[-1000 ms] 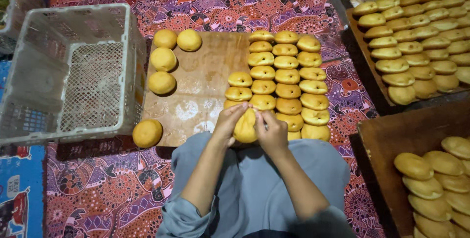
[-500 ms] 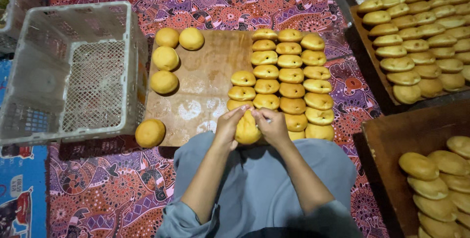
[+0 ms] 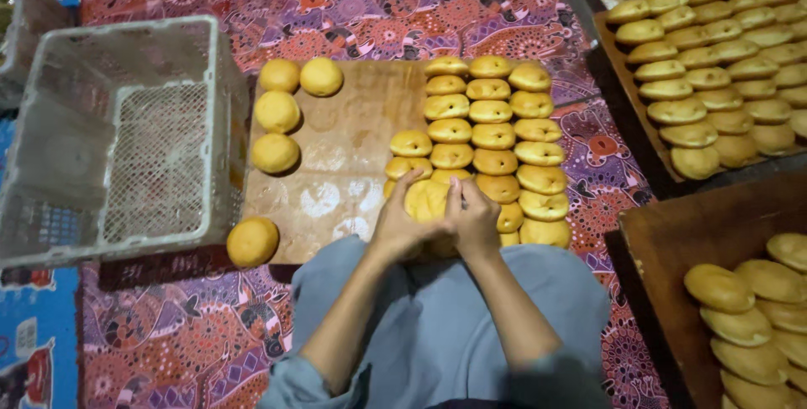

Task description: The person sits on a patterned mat and uses a small knife to slice round buns horizontally. They pick each bun from a wooden board, cut it, and place it back on the board in a neat row.

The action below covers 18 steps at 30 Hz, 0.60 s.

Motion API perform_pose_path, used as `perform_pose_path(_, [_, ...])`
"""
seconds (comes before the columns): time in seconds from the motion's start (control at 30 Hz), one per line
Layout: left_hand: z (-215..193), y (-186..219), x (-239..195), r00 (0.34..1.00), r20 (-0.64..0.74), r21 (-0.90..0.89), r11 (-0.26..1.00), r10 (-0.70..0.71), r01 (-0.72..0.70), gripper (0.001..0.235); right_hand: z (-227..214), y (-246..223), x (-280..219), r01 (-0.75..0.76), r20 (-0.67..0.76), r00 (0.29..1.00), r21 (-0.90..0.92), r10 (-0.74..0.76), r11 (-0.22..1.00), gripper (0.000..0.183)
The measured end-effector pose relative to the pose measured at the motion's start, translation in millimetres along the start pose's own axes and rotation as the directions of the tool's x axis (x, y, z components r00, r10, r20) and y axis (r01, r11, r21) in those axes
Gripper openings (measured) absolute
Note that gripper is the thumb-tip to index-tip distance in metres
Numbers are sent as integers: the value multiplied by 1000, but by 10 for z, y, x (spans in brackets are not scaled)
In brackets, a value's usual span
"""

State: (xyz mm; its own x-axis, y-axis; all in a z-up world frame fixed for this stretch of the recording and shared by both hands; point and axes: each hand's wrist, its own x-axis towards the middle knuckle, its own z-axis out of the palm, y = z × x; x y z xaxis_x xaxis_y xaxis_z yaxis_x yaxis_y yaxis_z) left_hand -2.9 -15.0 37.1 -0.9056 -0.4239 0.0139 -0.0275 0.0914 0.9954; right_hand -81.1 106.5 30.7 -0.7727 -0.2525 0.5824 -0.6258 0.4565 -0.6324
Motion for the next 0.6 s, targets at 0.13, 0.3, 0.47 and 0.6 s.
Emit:
perform_pose_path(0.13, [-91,123,226,925,329,429,842,190,-326,101,-212,113,49,-155,25,988,172,153,973,21])
perform_pose_path(0.3, [-467,-117,1107,918,336,524,769,209,-366,90,-533,426,225,-425,-87,891,187,446,885,31])
perform_pose_path(0.47, [-714,-662,2054,944,305,525,805,123,-274,76,-581,697,333,-460,-86,867,237,491,856,35])
perform_pose_path(0.6, [-690,-1069,2388,942,298,462,887,-155,0,58,-581,794,343,-523,-40,837,237,546,819,36])
